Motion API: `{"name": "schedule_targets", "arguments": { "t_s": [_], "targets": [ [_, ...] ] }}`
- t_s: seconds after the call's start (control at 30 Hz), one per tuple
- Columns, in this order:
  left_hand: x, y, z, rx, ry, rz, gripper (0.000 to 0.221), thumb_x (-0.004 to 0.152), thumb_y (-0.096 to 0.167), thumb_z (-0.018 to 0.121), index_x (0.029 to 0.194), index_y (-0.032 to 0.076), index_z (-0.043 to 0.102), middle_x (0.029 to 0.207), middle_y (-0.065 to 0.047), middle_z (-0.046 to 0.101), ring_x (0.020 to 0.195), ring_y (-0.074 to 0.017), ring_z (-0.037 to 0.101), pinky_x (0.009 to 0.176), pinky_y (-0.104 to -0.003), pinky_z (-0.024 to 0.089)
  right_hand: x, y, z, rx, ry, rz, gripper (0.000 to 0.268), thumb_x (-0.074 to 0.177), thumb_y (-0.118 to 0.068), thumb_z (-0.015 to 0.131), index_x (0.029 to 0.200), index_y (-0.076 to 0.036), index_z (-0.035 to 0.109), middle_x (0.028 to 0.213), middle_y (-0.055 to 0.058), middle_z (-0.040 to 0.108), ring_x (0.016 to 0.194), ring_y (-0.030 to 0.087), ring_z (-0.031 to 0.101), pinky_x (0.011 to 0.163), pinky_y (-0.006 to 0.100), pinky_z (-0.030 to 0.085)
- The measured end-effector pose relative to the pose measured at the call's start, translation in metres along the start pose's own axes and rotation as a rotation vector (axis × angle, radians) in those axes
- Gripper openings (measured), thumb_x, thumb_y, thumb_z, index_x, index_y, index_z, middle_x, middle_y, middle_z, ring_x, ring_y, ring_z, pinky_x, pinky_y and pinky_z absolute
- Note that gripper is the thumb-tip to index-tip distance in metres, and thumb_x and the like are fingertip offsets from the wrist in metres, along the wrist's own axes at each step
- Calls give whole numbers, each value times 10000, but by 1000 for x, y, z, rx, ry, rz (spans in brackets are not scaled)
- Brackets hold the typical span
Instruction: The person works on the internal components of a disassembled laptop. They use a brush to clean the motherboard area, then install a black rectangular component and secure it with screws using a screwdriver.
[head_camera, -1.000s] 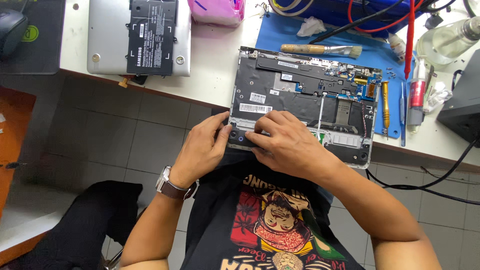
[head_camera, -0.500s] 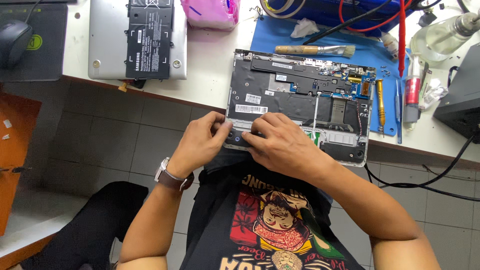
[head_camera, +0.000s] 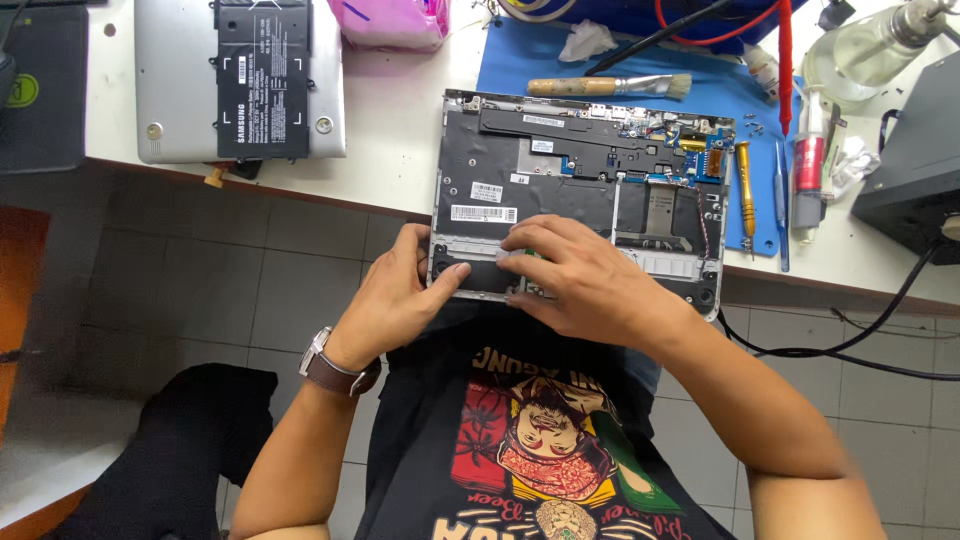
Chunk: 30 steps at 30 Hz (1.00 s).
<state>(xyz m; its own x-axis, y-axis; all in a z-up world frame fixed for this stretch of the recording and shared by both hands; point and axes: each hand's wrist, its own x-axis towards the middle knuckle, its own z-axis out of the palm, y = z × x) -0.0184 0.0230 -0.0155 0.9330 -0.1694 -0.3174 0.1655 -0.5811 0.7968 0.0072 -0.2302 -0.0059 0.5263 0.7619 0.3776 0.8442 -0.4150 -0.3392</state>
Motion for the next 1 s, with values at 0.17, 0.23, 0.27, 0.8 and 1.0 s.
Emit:
{"name": "schedule_targets", "arguments": {
  "t_s": [0.17, 0.23, 0.27, 0.8, 1.0],
  "targets": [
    [2, -2, -1, -7, -14, -29, 516, 906, 403, 694, 1243, 44, 540, 711, -121, 635, 737, -368, 703, 707, -473, 507, -10, -7, -9, -93, -3, 8, 304, 887, -341, 787, 1076, -117, 706, 1224, 120, 638, 1249, 363, 613, 1057, 504, 492],
    [4, -4, 0, -14, -21, -32, 510, 902, 399, 698, 1232, 45, 539, 701, -117, 638, 727, -357, 702, 704, -467, 506, -11, -9, -13, -139, -7, 25, 347, 873, -383, 796, 1102, -135, 714, 1283, 128, 626, 1283, 371, 589, 1080, 521, 471],
    [4, -5, 1, -31, -10, -35, 499, 900, 391, 704, 1224, 45, 546, 701, -110, 635, 720, -328, 696, 703, -447, 509, -11, -8, -13, -137, -16, 40, 371, 876, -412, 791, 1120, -144, 714, 1313, 142, 610, 1309, 386, 567, 1086, 530, 459],
    [0, -7, 2, -1, -29, 13, 460, 997, 378, 588, 1286, 29, 514, 698, -130, 604, 724, -369, 690, 694, -486, 502, -15, 2, -7, -105, -43, 100, 492, 879, -534, 766, 1287, -267, 702, 1422, 141, 576, 1378, 396, 529, 1165, 573, 358],
    [3, -8, 5, -59, 22, -26, 464, 988, 442, 612, 1229, 51, 551, 672, -66, 578, 670, -281, 660, 672, -432, 495, -13, 5, -15, -21, 39, 55, 471, 854, -419, 829, 1255, -195, 722, 1357, 150, 621, 1337, 392, 575, 1132, 535, 441]
  ]
}}
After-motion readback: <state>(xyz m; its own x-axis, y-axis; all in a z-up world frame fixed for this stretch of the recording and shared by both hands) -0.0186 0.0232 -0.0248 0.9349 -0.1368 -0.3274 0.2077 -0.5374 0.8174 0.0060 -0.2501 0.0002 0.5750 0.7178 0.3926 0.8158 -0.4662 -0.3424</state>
